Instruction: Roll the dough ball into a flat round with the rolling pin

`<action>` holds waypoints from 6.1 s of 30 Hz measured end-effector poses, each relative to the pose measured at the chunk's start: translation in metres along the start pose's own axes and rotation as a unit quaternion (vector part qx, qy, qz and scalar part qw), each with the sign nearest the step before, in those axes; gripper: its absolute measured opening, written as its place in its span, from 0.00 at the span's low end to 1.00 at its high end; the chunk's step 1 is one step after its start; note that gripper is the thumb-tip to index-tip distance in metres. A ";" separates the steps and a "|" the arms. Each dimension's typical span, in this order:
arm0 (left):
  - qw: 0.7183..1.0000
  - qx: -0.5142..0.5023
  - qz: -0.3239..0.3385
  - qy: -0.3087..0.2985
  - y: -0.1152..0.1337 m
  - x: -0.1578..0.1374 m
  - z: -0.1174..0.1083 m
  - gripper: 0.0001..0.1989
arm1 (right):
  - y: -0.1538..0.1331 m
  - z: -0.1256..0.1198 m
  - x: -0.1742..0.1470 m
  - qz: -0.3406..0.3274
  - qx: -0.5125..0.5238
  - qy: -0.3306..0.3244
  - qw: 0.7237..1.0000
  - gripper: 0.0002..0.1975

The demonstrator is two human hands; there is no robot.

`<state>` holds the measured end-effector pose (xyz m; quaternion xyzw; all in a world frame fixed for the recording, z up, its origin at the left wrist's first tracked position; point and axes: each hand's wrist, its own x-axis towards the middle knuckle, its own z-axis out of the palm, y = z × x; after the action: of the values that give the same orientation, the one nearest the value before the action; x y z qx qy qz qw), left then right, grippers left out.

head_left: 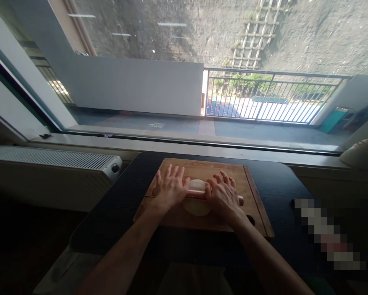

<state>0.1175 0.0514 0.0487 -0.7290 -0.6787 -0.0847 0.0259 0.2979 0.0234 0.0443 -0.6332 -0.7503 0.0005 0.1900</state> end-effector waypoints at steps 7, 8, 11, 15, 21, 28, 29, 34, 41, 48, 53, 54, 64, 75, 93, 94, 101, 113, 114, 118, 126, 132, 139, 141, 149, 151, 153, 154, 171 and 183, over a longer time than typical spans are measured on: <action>0.998 -0.019 -0.035 -0.053 0.004 0.021 -0.004 0.32 | 0.004 -0.005 0.024 0.056 0.012 -0.066 0.996 0.19; 0.998 -0.015 -0.027 -0.047 0.003 0.015 -0.003 0.32 | 0.004 -0.005 0.018 0.039 0.011 -0.057 0.998 0.19; 1.000 0.004 0.006 -0.004 0.000 -0.003 0.000 0.31 | 0.003 -0.002 0.000 -0.010 0.000 -0.015 1.000 0.21; 1.000 -0.008 -0.014 -0.013 0.002 0.012 -0.002 0.32 | 0.007 -0.001 0.020 0.026 0.010 -0.051 0.998 0.21; 1.000 -0.017 -0.014 0.002 0.005 0.009 -0.005 0.32 | 0.009 -0.004 0.017 0.030 0.018 -0.065 0.997 0.20; 0.999 -0.015 -0.020 0.022 0.006 0.011 -0.006 0.31 | 0.007 -0.005 0.024 0.050 -0.001 -0.069 0.996 0.21; 0.999 -0.017 -0.030 0.017 0.007 0.017 -0.007 0.31 | 0.008 -0.006 0.030 0.065 0.006 -0.080 0.995 0.21; 0.999 -0.008 -0.011 0.035 0.006 0.001 -0.005 0.30 | 0.008 -0.003 0.013 0.022 0.015 -0.052 0.998 0.21; 0.998 -0.008 -0.011 0.067 0.008 0.010 -0.008 0.29 | 0.009 -0.006 0.026 0.048 0.014 -0.047 0.998 0.20; 0.996 0.005 0.024 0.083 0.006 -0.015 -0.007 0.29 | 0.007 -0.006 -0.004 0.002 0.005 -0.005 1.000 0.20; 0.997 -0.012 -0.004 0.080 0.008 0.002 -0.010 0.29 | 0.009 -0.007 0.020 0.047 0.010 -0.045 0.998 0.20; 0.997 -0.019 -0.015 0.073 0.009 0.008 -0.012 0.29 | 0.010 -0.008 0.027 0.060 0.015 -0.063 0.996 0.20; 0.993 0.001 0.082 0.086 0.005 -0.011 -0.010 0.27 | 0.011 -0.004 0.009 0.011 0.001 -0.033 0.999 0.21; 0.996 -0.004 0.075 0.044 0.001 -0.010 0.000 0.30 | 0.012 -0.003 0.001 0.000 -0.001 -0.021 1.000 0.21; 1.000 -0.019 0.008 -0.019 0.009 0.022 -0.003 0.33 | 0.017 -0.008 0.031 0.073 0.018 -0.112 0.991 0.20; 1.000 -0.019 0.011 -0.017 0.009 0.019 -0.003 0.33 | 0.018 -0.007 0.028 0.066 0.018 -0.103 0.992 0.20; 0.999 -0.008 0.034 0.032 0.007 -0.004 -0.003 0.33 | 0.017 0.002 0.012 0.014 0.001 -0.038 0.999 0.20; 0.998 -0.014 0.034 0.052 0.007 -0.010 0.000 0.32 | 0.014 0.001 0.002 0.005 -0.009 0.008 1.000 0.20; 0.998 -0.018 0.024 0.049 0.007 -0.004 -0.001 0.32 | 0.014 0.001 0.008 0.014 -0.007 0.004 1.000 0.20; 0.999 -0.031 -0.012 0.021 0.009 0.019 -0.003 0.32 | 0.016 -0.004 0.032 0.070 0.009 -0.041 0.997 0.20; 0.998 -0.020 0.031 0.052 0.006 -0.009 0.001 0.33 | 0.013 -0.002 0.002 -0.001 -0.016 0.001 1.000 0.20; 1.000 -0.028 0.004 0.004 0.009 0.001 -0.004 0.32 | 0.016 -0.005 0.016 0.022 -0.012 -0.051 0.998 0.20; 0.999 -0.016 0.026 0.021 0.008 -0.008 -0.004 0.31 | 0.017 -0.003 0.009 0.000 -0.022 -0.052 0.998 0.21; 1.000 -0.024 0.005 -0.006 0.010 0.004 -0.006 0.32 | 0.018 -0.005 0.020 0.019 -0.019 -0.068 0.997 0.20; 0.997 0.005 0.059 0.054 0.008 -0.020 -0.004 0.31 | 0.014 -0.003 -0.004 -0.004 -0.025 0.016 1.000 0.20; 0.998 -0.002 0.045 0.051 0.008 -0.011 -0.003 0.31 | 0.015 -0.002 0.007 0.013 -0.019 0.011 1.000 0.22; 0.999 -0.018 0.020 0.025 0.009 0.003 -0.003 0.31 | 0.016 -0.001 0.022 0.044 -0.010 -0.005 0.999 0.22; 1.000 -0.024 0.011 0.013 0.010 0.007 -0.004 0.31 | 0.017 -0.001 0.027 0.057 -0.007 -0.010 0.998 0.23; 0.999 -0.021 0.028 0.005 0.009 -0.004 -0.005 0.32 | 0.017 -0.001 0.010 0.039 -0.001 -0.019 0.999 0.22; 0.999 -0.016 0.041 0.023 0.009 -0.011 -0.004 0.31 | 0.016 -0.002 0.004 0.040 -0.002 -0.023 0.999 0.22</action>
<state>0.1256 0.0394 0.0521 -0.7542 -0.6464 -0.1109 0.0331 0.3136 0.0295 0.0432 -0.6629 -0.7285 0.0214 0.1714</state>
